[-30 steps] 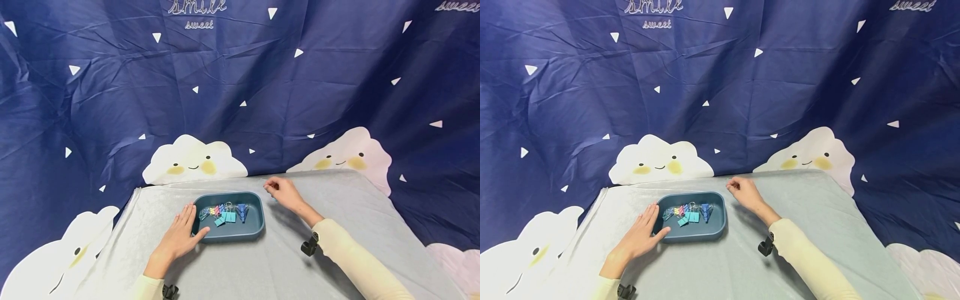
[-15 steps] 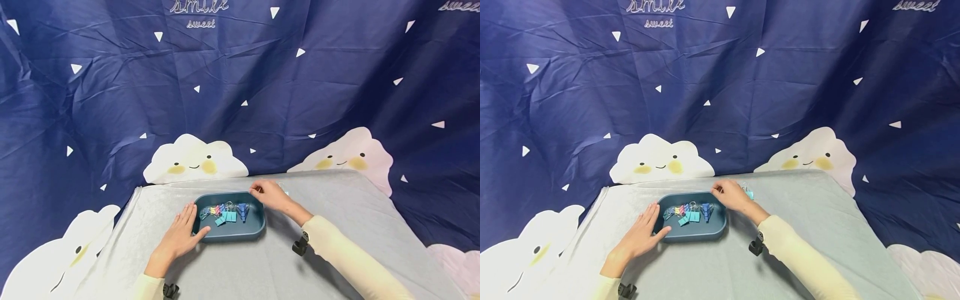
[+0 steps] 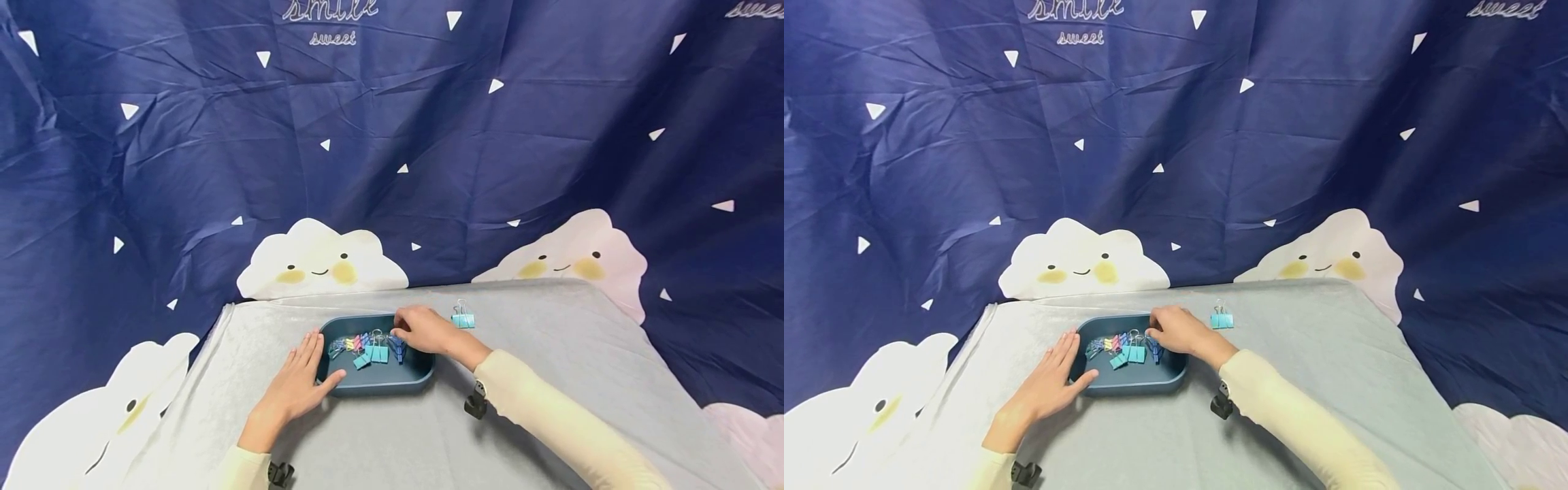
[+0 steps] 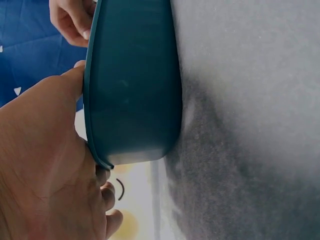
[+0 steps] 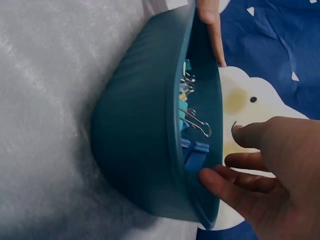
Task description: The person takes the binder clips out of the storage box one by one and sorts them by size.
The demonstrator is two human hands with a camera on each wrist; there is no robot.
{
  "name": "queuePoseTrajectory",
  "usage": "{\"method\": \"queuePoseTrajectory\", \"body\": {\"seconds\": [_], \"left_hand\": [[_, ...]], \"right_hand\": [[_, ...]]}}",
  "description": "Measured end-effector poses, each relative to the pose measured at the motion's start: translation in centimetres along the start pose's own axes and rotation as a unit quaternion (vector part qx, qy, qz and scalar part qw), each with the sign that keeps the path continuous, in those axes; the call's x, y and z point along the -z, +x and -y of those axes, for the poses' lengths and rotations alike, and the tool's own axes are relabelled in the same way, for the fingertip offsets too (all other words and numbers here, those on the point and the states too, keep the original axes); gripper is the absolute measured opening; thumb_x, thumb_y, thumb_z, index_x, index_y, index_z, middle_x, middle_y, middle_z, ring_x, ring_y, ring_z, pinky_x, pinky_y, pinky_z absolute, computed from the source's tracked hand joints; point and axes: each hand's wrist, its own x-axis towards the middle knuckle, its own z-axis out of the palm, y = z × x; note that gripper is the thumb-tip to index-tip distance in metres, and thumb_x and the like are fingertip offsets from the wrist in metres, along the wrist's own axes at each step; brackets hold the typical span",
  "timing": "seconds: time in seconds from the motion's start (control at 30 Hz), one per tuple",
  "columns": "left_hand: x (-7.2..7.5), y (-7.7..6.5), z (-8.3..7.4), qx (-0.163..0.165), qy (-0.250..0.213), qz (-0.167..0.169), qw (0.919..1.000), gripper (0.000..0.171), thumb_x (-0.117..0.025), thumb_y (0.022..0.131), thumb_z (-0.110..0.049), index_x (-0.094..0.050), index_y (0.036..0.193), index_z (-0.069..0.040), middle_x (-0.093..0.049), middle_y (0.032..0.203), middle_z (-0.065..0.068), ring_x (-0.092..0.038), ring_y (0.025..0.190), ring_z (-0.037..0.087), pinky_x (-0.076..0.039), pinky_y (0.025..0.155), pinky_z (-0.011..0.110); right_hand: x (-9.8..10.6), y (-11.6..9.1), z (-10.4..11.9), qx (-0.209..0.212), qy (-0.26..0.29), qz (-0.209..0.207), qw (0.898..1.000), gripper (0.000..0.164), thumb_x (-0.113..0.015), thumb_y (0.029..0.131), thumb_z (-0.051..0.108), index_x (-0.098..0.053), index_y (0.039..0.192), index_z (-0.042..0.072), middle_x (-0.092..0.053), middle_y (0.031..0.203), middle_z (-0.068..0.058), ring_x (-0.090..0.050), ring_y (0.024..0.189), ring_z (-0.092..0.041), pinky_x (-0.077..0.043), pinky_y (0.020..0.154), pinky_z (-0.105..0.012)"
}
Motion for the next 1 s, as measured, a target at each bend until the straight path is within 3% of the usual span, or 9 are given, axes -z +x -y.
{"method": "queuePoseTrajectory", "body": {"seconds": [0.13, 0.4, 0.6, 0.83, 1.0], "left_hand": [[0.0, 0.1, 0.0, -0.001, 0.0, -0.004, 1.0, 0.101, -0.047, 0.104, -0.071, -0.017, 0.169, 0.001, -0.01, 0.179, 0.016, -0.013, 0.167, 0.037, -0.016, 0.134, 0.059], [0.1, 0.0, 0.0, -0.001, -0.001, 0.0, 1.0, 0.101, -0.047, 0.104, -0.071, -0.016, 0.169, 0.001, -0.009, 0.179, 0.016, -0.013, 0.167, 0.037, -0.016, 0.135, 0.058], [0.1, 0.0, -0.1, 0.0, -0.004, 0.003, 1.0, 0.101, -0.047, 0.105, -0.07, -0.016, 0.169, 0.001, -0.009, 0.179, 0.016, -0.013, 0.167, 0.038, -0.016, 0.135, 0.058], [0.1, 0.0, -0.1, 0.0, -0.004, 0.002, 1.0, 0.101, -0.047, 0.105, -0.07, -0.016, 0.169, 0.001, -0.007, 0.179, 0.015, -0.013, 0.167, 0.038, -0.016, 0.135, 0.058], [0.1, 0.0, -0.1, 0.001, -0.007, 0.003, 1.0, 0.101, -0.047, 0.104, -0.071, -0.016, 0.169, 0.001, -0.007, 0.179, 0.015, -0.012, 0.167, 0.037, -0.016, 0.135, 0.058]], "right_hand": [[-0.6, 0.2, 0.7, 0.004, -0.04, 0.022, 0.999, 0.029, -0.072, 0.104, 0.028, -0.072, 0.119, 0.003, -0.075, 0.111, -0.011, -0.07, 0.102, -0.026, -0.059, 0.091, -0.045], [-1.8, 0.0, 1.3, -0.014, -0.119, 0.066, 0.991, 0.039, -0.071, 0.104, 0.038, -0.067, 0.121, 0.003, -0.075, 0.11, -0.015, -0.074, 0.108, -0.034, -0.059, 0.096, -0.048], [-2.6, -0.1, 0.4, -0.025, -0.093, 0.086, 0.992, 0.03, -0.069, 0.106, 0.029, -0.065, 0.122, 0.005, -0.069, 0.089, -0.006, -0.072, 0.088, -0.024, -0.058, 0.08, -0.042], [-2.6, 0.0, -0.3, -0.007, -0.058, 0.054, 0.997, 0.019, -0.074, 0.099, 0.012, -0.065, 0.115, 0.006, -0.069, 0.091, -0.007, -0.064, 0.079, -0.019, -0.057, 0.077, -0.04], [-2.3, -0.1, -0.4, 0.006, -0.06, 0.037, 0.997, 0.017, -0.077, 0.097, 0.017, -0.067, 0.109, 0.009, -0.07, 0.097, -0.004, -0.063, 0.084, -0.019, -0.056, 0.08, -0.04]]}}
